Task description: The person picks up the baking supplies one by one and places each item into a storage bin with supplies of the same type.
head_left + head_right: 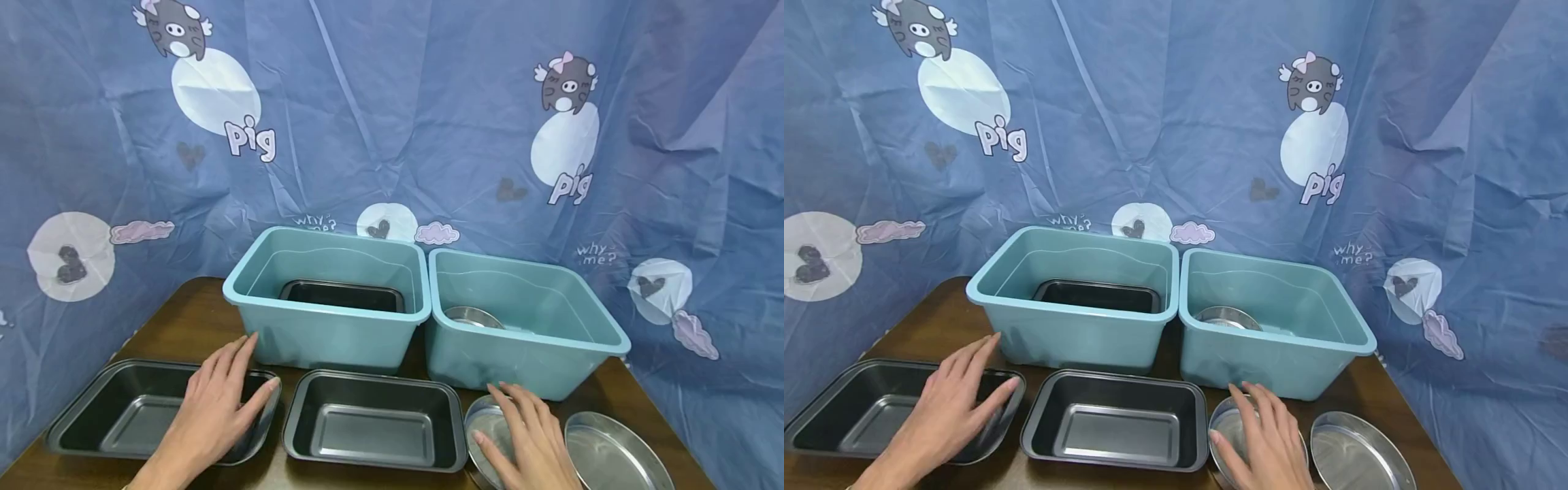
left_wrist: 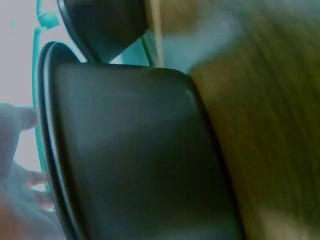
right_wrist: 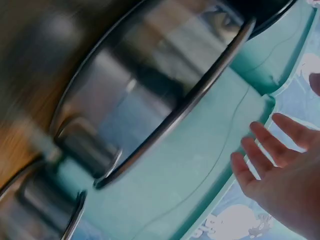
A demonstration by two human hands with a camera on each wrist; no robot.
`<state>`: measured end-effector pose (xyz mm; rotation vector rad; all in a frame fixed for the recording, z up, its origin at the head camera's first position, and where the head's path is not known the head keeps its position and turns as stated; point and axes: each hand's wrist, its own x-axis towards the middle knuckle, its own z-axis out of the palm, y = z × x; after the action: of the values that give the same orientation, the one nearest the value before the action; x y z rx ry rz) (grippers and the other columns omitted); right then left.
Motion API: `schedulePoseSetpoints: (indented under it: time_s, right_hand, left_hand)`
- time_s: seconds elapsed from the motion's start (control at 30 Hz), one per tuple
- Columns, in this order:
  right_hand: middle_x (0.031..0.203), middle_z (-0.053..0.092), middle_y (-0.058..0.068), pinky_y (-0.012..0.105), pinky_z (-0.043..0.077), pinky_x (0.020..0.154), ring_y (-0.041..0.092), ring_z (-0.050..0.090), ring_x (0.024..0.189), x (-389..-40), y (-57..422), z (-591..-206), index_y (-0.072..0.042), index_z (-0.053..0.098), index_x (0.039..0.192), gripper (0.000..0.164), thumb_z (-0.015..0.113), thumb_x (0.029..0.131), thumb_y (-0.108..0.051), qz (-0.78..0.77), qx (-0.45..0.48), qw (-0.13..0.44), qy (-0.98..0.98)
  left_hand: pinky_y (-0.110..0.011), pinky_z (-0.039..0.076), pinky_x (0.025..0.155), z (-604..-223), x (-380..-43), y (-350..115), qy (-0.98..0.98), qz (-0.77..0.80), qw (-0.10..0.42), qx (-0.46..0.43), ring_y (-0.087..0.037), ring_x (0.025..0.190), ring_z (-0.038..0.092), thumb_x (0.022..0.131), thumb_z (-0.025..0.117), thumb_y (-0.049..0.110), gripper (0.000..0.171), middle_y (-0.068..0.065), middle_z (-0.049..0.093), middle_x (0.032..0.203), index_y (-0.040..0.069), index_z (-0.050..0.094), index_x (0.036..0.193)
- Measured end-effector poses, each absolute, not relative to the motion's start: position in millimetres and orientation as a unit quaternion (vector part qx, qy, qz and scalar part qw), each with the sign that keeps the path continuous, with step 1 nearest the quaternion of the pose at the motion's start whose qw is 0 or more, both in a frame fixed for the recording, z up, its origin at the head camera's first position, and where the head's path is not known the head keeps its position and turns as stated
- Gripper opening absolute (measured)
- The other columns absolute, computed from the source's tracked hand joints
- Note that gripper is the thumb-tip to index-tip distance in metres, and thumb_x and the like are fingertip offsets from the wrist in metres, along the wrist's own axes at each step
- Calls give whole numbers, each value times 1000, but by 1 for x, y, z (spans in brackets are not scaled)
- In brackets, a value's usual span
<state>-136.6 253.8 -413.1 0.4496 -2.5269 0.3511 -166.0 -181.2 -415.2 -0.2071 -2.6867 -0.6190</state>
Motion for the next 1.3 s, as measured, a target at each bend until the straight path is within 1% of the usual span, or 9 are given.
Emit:
schedulePoseSetpoints:
  time_s: [0.13, 0.23, 0.33, 0.43, 0.53, 0.73, 0.9, 1.07, 1.3]
  right_hand:
    - [119, 66, -2, 45, 52, 79, 19, 60, 106, -137, 242, -409, -12, 68, 130, 49, 86, 85, -20, 197, 178, 308, -914]
    - [106, 67, -10, 34, 54, 76, 9, 61, 96, -137, 231, -405, -13, 70, 125, 40, 83, 88, -11, 287, 171, 288, -898]
    - [96, 66, -15, 29, 55, 72, 5, 62, 88, -138, 220, -399, -10, 71, 122, 29, 76, 94, -7, 381, 154, 237, -880]
    - [93, 67, -15, 29, 55, 72, 6, 64, 87, -140, 211, -396, -8, 71, 120, 22, 72, 98, -8, 446, 136, 195, -863]
    - [92, 70, -10, 29, 55, 74, 9, 66, 86, -141, 206, -396, -8, 72, 118, 20, 71, 98, -9, 488, 128, 170, -847]
    - [88, 71, 0, 29, 54, 73, 20, 69, 80, -143, 197, -400, -8, 71, 117, 18, 68, 99, -6, 537, 133, 133, -822]
    - [87, 70, -2, 29, 55, 75, 20, 70, 80, -144, 189, -401, -11, 71, 116, 17, 68, 100, -7, 543, 123, 110, -823]
    - [88, 70, 1, 29, 55, 75, 22, 70, 83, -145, 184, -401, -11, 71, 117, 17, 68, 101, -11, 554, 109, 78, -822]
    - [88, 72, 4, 28, 55, 74, 25, 70, 83, -145, 175, -401, -12, 71, 117, 17, 69, 100, -10, 560, 136, 82, -813]
  left_hand:
    - [-67, 43, 95, -406, -166, -186, -919, -327, 218, -33, -49, 120, 51, 105, 62, 39, 72, -29, 54, 135, -3, 35, 156]
    - [-47, 52, 87, -397, -167, -190, -891, -392, 227, -13, -33, 107, 61, 106, 60, 37, 65, -20, 63, 123, -1, 38, 155]
    - [-22, 50, 81, -391, -168, -193, -872, -431, 233, -5, -13, 99, 61, 107, 58, 36, 60, -13, 66, 118, 2, 42, 154]
    - [-11, 43, 80, -387, -169, -198, -857, -454, 244, -7, 1, 96, 56, 107, 59, 33, 57, -12, 68, 117, 5, 44, 154]
    - [-11, 42, 81, -385, -172, -203, -849, -462, 256, -17, 7, 95, 53, 107, 61, 30, 55, -12, 68, 117, 7, 45, 154]
    - [-13, 42, 81, -381, -179, -218, -847, -456, 270, -31, 9, 94, 53, 106, 62, 27, 52, -13, 67, 116, 7, 48, 153]
    - [-17, 42, 81, -372, -184, -226, -851, -454, 261, -38, 8, 95, 53, 107, 60, 29, 53, -15, 66, 117, 6, 48, 153]
    - [-20, 43, 81, -364, -191, -228, -854, -453, 251, -45, 2, 95, 54, 107, 59, 31, 54, -16, 66, 117, 5, 47, 153]
    - [-15, 46, 72, -361, -202, -235, -850, -465, 241, -54, 1, 85, 59, 107, 59, 29, 53, -17, 68, 112, 2, 48, 151]
